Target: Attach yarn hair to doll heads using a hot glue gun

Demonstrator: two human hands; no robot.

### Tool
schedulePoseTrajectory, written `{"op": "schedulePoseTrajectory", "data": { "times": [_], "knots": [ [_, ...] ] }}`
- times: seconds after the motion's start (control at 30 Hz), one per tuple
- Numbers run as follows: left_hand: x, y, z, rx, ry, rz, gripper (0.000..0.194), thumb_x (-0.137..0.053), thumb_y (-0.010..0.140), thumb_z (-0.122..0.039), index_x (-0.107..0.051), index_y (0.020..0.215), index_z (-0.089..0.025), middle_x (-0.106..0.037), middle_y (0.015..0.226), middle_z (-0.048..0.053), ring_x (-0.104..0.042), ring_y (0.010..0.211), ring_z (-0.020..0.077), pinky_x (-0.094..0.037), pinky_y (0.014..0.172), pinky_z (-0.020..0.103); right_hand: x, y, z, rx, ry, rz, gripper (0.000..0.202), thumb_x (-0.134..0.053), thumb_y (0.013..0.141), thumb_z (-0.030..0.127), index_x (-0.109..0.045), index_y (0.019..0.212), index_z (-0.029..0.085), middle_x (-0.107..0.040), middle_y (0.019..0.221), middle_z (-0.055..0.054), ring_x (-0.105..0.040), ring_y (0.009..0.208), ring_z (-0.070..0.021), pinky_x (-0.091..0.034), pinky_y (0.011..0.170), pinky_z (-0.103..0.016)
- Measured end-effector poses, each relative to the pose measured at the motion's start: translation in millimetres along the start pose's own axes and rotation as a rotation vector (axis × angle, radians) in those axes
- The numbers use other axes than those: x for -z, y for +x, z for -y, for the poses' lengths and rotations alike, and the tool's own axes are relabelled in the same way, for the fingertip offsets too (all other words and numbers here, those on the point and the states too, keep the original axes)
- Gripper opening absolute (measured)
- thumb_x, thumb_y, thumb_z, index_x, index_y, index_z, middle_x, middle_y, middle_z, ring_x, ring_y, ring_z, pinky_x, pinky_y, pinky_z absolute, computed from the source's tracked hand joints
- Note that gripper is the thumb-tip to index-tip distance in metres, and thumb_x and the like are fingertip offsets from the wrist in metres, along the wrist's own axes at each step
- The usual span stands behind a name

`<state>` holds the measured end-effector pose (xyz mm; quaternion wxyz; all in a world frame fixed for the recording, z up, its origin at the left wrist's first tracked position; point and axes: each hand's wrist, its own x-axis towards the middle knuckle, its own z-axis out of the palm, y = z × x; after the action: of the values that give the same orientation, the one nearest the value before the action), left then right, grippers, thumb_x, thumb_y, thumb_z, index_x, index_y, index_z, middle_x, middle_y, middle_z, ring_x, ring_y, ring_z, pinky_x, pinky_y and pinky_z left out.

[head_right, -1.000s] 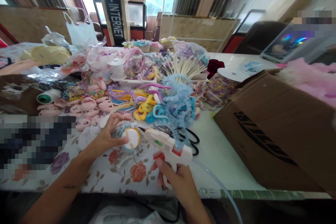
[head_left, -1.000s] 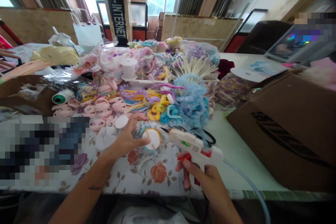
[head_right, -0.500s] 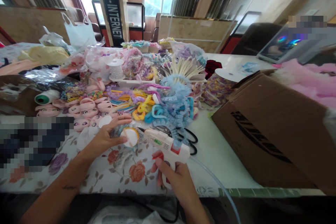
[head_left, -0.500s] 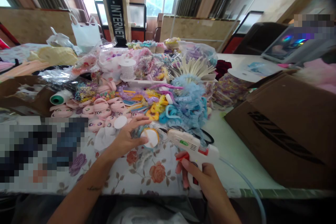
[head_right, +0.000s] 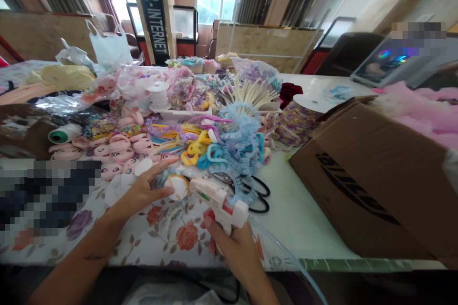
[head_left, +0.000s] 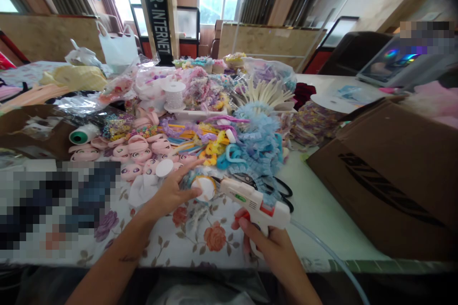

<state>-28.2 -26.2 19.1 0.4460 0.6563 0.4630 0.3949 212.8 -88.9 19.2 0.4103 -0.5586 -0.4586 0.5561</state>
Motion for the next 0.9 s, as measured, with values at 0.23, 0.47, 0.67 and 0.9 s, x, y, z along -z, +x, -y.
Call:
{"op": "schedulePoseTrajectory", "data": {
  "times": [0.23, 0.47, 0.67, 0.9],
  "knots": [
    [-0.4, 1, -5, -0.096, 0.044, 0.044, 0.038, -0.065, 0.081, -0.036, -0.063, 0.118, -0.027, -0.058, 0.129, 0.006, -0.045, 0.127, 0.0271, -0.034, 0.108, 0.040, 7, -2, -8, 0.002, -0.018, -0.020, 0.040, -0.069, 0.073, 0.052, -0.062, 0.089, 0.017, -0.064, 0.069, -0.001, -0.052, 0.041, -0.0098, -0.038, 0.040, -0.022],
    [0.3, 1, -8, -0.083, 0.067, 0.055, 0.039, -0.064, 0.082, -0.034, -0.063, 0.120, -0.026, -0.061, 0.127, 0.007, -0.049, 0.123, 0.0274, -0.037, 0.105, 0.038, 8, -6, -7, -0.027, -0.101, -0.042, 0.049, -0.066, 0.069, 0.062, -0.065, 0.088, 0.017, -0.067, 0.067, -0.003, -0.054, 0.041, -0.0126, -0.039, 0.042, -0.025],
    [0.3, 2, -1, -0.049, 0.067, 0.071, 0.043, -0.064, 0.082, -0.036, -0.060, 0.125, -0.028, -0.062, 0.128, 0.003, -0.052, 0.121, 0.0252, -0.039, 0.105, 0.038, 5, -7, -9, -0.017, -0.053, -0.016, 0.045, -0.066, 0.072, 0.058, -0.064, 0.090, 0.017, -0.065, 0.069, -0.002, -0.052, 0.040, -0.0110, -0.038, 0.042, -0.024],
    [0.7, 2, 0, -0.016, 0.076, 0.052, 0.046, -0.066, 0.080, -0.037, -0.060, 0.125, -0.031, -0.063, 0.127, 0.001, -0.051, 0.123, 0.0260, -0.038, 0.107, 0.040, -5, -8, 0, 0.005, -0.041, -0.053, 0.039, -0.067, 0.072, 0.054, -0.064, 0.080, 0.016, -0.059, 0.059, 0.000, -0.051, 0.042, -0.0123, -0.040, 0.042, -0.025]
  ]
}}
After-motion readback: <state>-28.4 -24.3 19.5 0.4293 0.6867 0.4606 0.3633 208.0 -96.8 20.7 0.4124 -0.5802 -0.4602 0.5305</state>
